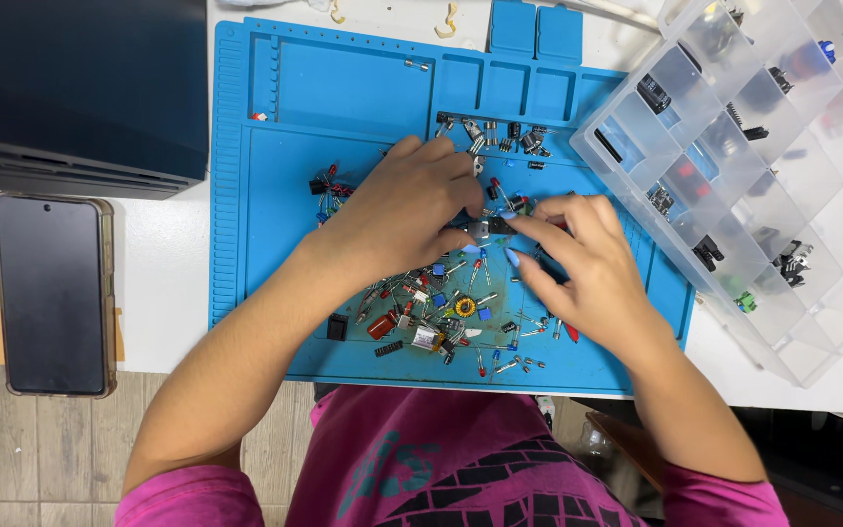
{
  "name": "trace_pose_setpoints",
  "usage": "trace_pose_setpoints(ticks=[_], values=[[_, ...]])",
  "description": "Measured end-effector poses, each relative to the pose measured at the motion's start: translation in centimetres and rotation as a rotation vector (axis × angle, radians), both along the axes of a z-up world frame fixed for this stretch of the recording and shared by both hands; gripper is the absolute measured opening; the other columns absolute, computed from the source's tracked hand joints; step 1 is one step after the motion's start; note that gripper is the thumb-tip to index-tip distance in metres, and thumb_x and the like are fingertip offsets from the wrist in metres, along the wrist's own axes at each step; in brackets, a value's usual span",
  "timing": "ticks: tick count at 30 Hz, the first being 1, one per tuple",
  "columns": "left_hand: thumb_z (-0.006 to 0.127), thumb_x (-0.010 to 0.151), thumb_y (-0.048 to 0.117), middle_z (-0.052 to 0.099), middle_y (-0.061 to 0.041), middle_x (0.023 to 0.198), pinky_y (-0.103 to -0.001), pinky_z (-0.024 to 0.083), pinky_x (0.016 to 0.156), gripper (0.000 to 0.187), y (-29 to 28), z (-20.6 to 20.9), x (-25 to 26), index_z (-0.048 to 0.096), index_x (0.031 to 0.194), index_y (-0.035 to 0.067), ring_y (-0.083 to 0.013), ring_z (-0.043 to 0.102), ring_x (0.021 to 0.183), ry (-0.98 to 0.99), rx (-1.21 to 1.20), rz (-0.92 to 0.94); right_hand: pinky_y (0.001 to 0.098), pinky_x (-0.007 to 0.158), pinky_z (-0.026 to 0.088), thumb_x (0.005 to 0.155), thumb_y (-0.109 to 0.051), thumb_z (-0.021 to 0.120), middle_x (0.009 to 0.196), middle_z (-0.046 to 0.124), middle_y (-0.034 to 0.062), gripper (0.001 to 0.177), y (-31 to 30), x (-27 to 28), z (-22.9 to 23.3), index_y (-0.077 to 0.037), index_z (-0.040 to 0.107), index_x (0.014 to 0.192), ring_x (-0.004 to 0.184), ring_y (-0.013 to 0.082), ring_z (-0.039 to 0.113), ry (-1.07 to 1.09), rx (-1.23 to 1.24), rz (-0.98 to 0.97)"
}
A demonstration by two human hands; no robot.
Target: The person sorts a variety of small electronic components from a blue work mat into a clear, compartmentalized plastic box. They pick up items such as capacitors, resistors, and integrated circuits by hand and place them into specific sections of the organizer.
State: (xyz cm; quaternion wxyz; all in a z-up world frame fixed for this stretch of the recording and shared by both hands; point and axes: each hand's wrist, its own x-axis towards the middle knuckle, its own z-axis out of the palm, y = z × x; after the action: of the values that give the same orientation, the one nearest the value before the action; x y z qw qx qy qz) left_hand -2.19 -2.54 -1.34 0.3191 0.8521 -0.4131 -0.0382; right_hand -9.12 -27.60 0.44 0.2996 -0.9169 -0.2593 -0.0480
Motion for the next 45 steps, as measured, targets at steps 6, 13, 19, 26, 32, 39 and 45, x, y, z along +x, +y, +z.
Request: trace_pose_setpoints(ticks=[6, 13, 19, 26, 32, 39, 45], values=[[0.091, 0.083, 0.021, 0.062, -0.006, 0.086, -0.041, 0.043, 0.077, 0.022, 0.0, 0.1, -0.2, 0.072, 0.093, 0.012, -0.0257, 0.059, 0.091, -0.014, 0.002, 0.017, 0.046, 0.094, 0.05, 0.095, -0.012, 0.078, 0.111, 0.063, 0.0111, 0.024, 0.3, 0.0, -0.3, -0.007, 0.077, 0.119, 0.103, 0.0314, 0.056, 0.029, -0.095, -0.022], [0.079, 0.092, 0.025, 0.059, -0.008, 0.079, -0.041, 0.04, 0.073, 0.016, -0.2, 0.4, -0.4, 0.076, 0.095, 0.01, -0.0248, 0.054, 0.082, -0.002, -0.03, 0.025, 0.0448, 0.09, 0.053, 0.092, -0.007, 0.081, 0.106, 0.069, 0.0091, 0.018, 0.4, 0.2, -0.1, -0.008, 0.076, 0.109, 0.098, 0.0311, 0.062, 0.101, -0.009, -0.032], [0.074, 0.094, 0.023, 0.061, -0.009, 0.079, -0.04, 0.041, 0.072, 0.016, -0.3, 0.3, -0.4, 0.078, 0.096, 0.008, -0.0247, 0.055, 0.081, 0.058, -0.074, 0.037, 0.0453, 0.085, 0.056, 0.09, -0.003, 0.082, 0.103, 0.074, 0.0103, 0.022, 0.3, 0.1, 0.5, -0.007, 0.075, 0.111, 0.091, 0.0305, 0.068, 0.124, 0.069, -0.045], [0.067, 0.1, 0.014, 0.072, -0.014, 0.084, -0.035, 0.054, 0.072, 0.016, -0.7, 2.1, -0.9, 0.077, 0.105, 0.002, -0.0211, 0.066, 0.081, 0.661, -0.475, 0.036, 0.0448, 0.076, 0.057, 0.09, 0.0, 0.08, 0.097, 0.076, 0.0154, 0.016, -0.2, 0.4, 1.4, -0.001, 0.078, 0.106, 0.084, 0.0336, 0.073, 0.157, 0.188, -0.011], [0.072, 0.099, 0.02, 0.077, -0.013, 0.084, -0.032, 0.062, 0.075, 0.02, -1.1, 1.8, -1.1, 0.077, 0.107, 0.003, -0.0179, 0.074, 0.08, 0.94, -0.613, 0.009, 0.0416, 0.076, 0.058, 0.093, 0.004, 0.076, 0.095, 0.078, 0.0162, 0.017, -0.9, 0.4, 1.2, -0.003, 0.08, 0.108, 0.081, 0.0311, 0.074, 0.193, 0.263, -0.092], [0.073, 0.095, 0.014, 0.08, -0.016, 0.086, -0.028, 0.063, 0.072, 0.022, -1.1, 1.8, -1.1, 0.074, 0.111, -0.001, -0.0161, 0.077, 0.078, 1.04, -0.645, -0.026, 0.0386, 0.072, 0.071, 0.091, 0.012, 0.07, 0.103, 0.076, 0.019, 0.03, -2.6, 0.0, -0.6, 0.012, 0.069, 0.121, 0.084, 0.0262, 0.079, 0.612, 1.011, -0.264], [0.072, 0.093, 0.009, 0.08, -0.02, 0.091, -0.032, 0.064, 0.076, 0.025, -1.2, 1.3, -1.1, 0.073, 0.115, -0.002, -0.0194, 0.077, 0.082, 1.036, -0.634, -0.047, 0.044, 0.076, 0.073, 0.092, 0.008, 0.066, 0.101, 0.071, 0.0158, 0.033, -2.1, 0.2, 0.1, 0.012, 0.069, 0.124, 0.089, 0.0326, 0.08, 0.754, 1.194, -0.209]])
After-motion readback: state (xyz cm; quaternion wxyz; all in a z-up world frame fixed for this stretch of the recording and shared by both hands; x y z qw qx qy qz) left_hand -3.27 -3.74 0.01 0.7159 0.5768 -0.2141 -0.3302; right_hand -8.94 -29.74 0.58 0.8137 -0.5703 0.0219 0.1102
